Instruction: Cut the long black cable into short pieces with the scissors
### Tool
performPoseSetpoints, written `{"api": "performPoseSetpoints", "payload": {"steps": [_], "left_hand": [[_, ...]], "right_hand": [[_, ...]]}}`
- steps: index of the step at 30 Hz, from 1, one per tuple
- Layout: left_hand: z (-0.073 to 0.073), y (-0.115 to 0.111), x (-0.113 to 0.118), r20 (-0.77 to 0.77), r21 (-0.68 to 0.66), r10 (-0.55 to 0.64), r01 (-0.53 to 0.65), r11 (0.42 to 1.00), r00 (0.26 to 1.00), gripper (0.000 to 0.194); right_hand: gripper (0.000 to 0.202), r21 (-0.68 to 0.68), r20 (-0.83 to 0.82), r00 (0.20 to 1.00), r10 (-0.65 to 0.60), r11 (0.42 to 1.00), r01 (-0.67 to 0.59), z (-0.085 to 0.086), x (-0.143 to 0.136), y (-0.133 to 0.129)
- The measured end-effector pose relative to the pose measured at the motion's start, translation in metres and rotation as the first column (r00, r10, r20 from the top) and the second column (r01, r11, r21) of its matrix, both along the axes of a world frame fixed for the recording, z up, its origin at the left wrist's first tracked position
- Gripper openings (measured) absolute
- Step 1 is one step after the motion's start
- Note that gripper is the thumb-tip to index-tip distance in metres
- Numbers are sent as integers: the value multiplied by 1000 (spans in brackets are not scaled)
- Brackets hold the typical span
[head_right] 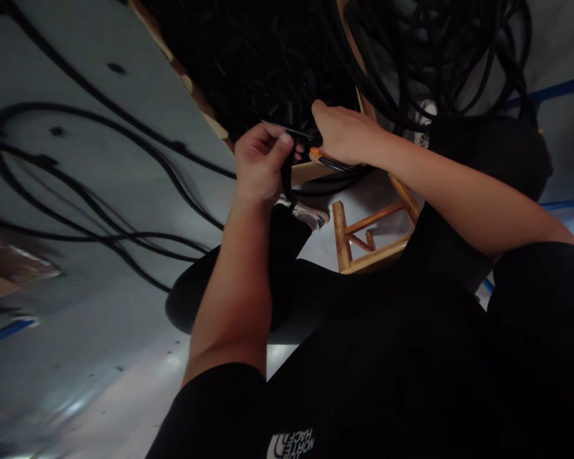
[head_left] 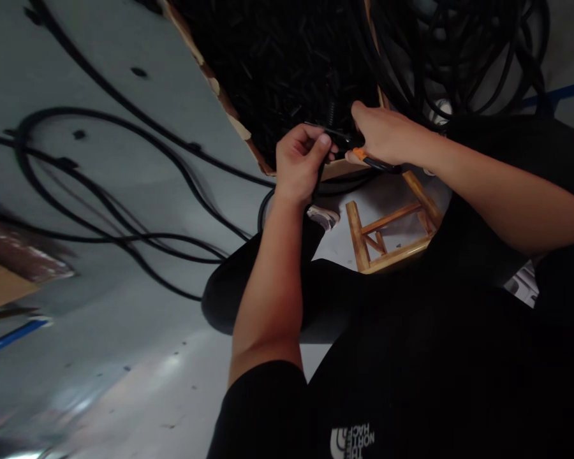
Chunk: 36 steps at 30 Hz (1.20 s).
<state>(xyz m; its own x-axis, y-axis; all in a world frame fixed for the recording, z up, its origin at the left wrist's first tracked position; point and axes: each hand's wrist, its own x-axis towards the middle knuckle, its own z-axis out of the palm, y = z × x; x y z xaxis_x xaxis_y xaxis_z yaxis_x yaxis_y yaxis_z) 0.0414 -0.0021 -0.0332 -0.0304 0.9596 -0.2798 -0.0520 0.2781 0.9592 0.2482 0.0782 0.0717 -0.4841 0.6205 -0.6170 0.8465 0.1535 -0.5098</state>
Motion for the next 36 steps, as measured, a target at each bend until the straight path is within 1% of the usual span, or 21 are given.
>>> {"api": "performPoseSetpoints", "payload": {"steps": [2,5,7,10,12,14,17,20,23,26,28,29,32,36], "left_hand": [[2,-1,0,16,-28,-53,53,998,998,58],[1,-1,-4,50,-52,-90,92,994,995,60],[0,0,-8,77,-87,-102,109,990,992,58],[0,1,-14,136,-178,-98,122,976,986,51],[3,0,-18,193,-239,-102,148,960,976,46],[9,-1,-24,253,-283,-120,192,940,960,43],[16,-3,-32,286,-326,-131,225,918,949,41],[15,-1,-39,260,-306,-111,191,933,959,42],[7,7,-43,200,-233,-34,81,969,979,40],[-2,13,-44,158,-218,45,-9,976,986,31],[-5,14,-42,184,-235,64,-19,972,981,26],[-5,14,-40,210,-239,68,-16,971,975,27],[-3,12,-34,298,-224,58,11,975,953,40],[-6,13,-29,362,-189,1,73,979,932,58]], "right_hand": [[37,-9,-37,999,-12,1000,11,-3,0,-1],[33,-1,-78,997,-23,1000,23,-6,0,-4],[28,12,-107,994,-32,999,34,-8,1,-6],[23,24,-145,989,-30,999,34,-9,2,-5],[23,46,-136,991,12,999,-6,-6,4,-2],[24,67,-98,992,83,995,-77,-1,8,3],[22,111,-41,987,158,982,-153,6,16,12],[18,165,18,985,169,972,-170,3,25,19],[18,157,74,985,154,974,-164,-6,31,20],[21,180,81,985,152,970,-164,-11,28,15],[25,194,70,985,156,967,-167,-9,22,9],[27,194,53,987,149,968,-157,-7,18,7],[30,140,-1,995,100,985,-99,-1,7,1],[38,49,13,998,58,997,-58,3,2,-2]]}}
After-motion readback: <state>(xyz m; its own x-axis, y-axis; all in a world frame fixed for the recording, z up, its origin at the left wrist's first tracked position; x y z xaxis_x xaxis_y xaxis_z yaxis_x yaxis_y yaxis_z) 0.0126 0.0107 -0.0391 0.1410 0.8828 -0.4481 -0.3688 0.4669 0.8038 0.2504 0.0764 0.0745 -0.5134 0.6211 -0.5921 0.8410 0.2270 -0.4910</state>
